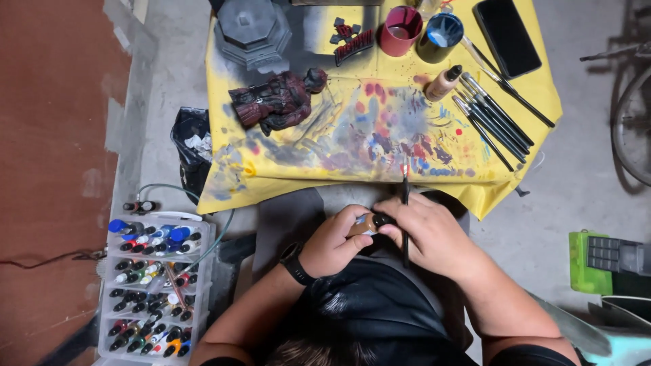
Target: Detailing and painting a miniature mask using brushes and acrylic paints to create a weathered effect.
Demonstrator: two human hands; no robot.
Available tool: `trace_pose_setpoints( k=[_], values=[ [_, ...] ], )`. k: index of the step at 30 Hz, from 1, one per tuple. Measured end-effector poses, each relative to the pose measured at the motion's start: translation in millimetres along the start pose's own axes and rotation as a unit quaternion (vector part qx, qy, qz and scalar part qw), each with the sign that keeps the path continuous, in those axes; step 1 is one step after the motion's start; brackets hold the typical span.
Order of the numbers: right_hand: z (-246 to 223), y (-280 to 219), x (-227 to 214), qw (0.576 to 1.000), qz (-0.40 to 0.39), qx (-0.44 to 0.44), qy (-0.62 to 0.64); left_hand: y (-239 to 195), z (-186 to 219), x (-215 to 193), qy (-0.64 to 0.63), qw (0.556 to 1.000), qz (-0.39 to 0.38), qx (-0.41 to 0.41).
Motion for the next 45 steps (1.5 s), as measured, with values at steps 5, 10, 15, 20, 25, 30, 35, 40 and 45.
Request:
trace_pose_setpoints(
  k=[5, 10, 15, 20, 25, 30, 35, 40, 45],
  values=[
    [20.7, -13.6, 7.4, 1.000, 0.000, 0.027, -0.007, 7.7, 8.1, -0.5, -0.025, 1.000, -0.006, -0.005],
    [28.3, -20.3, 11.1, 0.999, 0.002, 0.042, 0.010, 8.6, 8.6, 1.9, -0.009, 1.000, -0.001, 0.001],
    [29.6, -22.0, 11.2, 0.999, 0.011, 0.046, 0.025, 9.5, 7.1, 4.3, -0.001, 1.000, 0.000, 0.001],
    [27.6, -18.2, 8.8, 0.998, 0.019, 0.046, 0.028, 12.1, 9.9, 1.9, -0.001, 1.000, 0.001, 0.003],
    [32.4, -22.5, 15.5, 0.998, 0.022, 0.043, 0.029, 8.0, -6.5, 6.1, -0.028, 1.000, -0.007, -0.011],
    [39.7, -27.5, 1.9, 0.997, 0.060, -0.007, 0.048, -4.4, -39.8, 30.9, -0.358, 0.918, -0.113, -0.132],
    [112.3, -59.1, -3.8, 0.947, 0.208, 0.103, 0.223, -11.6, -54.9, 34.2, -0.458, 0.875, -0.099, -0.123],
    [142.7, -68.4, -2.2, 0.840, 0.312, 0.136, 0.423, -5.7, -47.9, 25.1, -0.439, 0.892, -0.080, -0.079],
    [133.3, -57.2, -43.2, 0.949, 0.262, 0.160, -0.080, 1.0, -35.3, 15.5, -0.378, 0.924, -0.039, -0.041]
  ],
)
Point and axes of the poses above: each hand's wrist, its own y-axis towards the middle knuckle, its own x-axis out of the palm, z = x × y, the point moved 5 cm from there along y, towards the middle knuckle, and after that the axes turned 2 degrees about y, right-handed, at the moved point
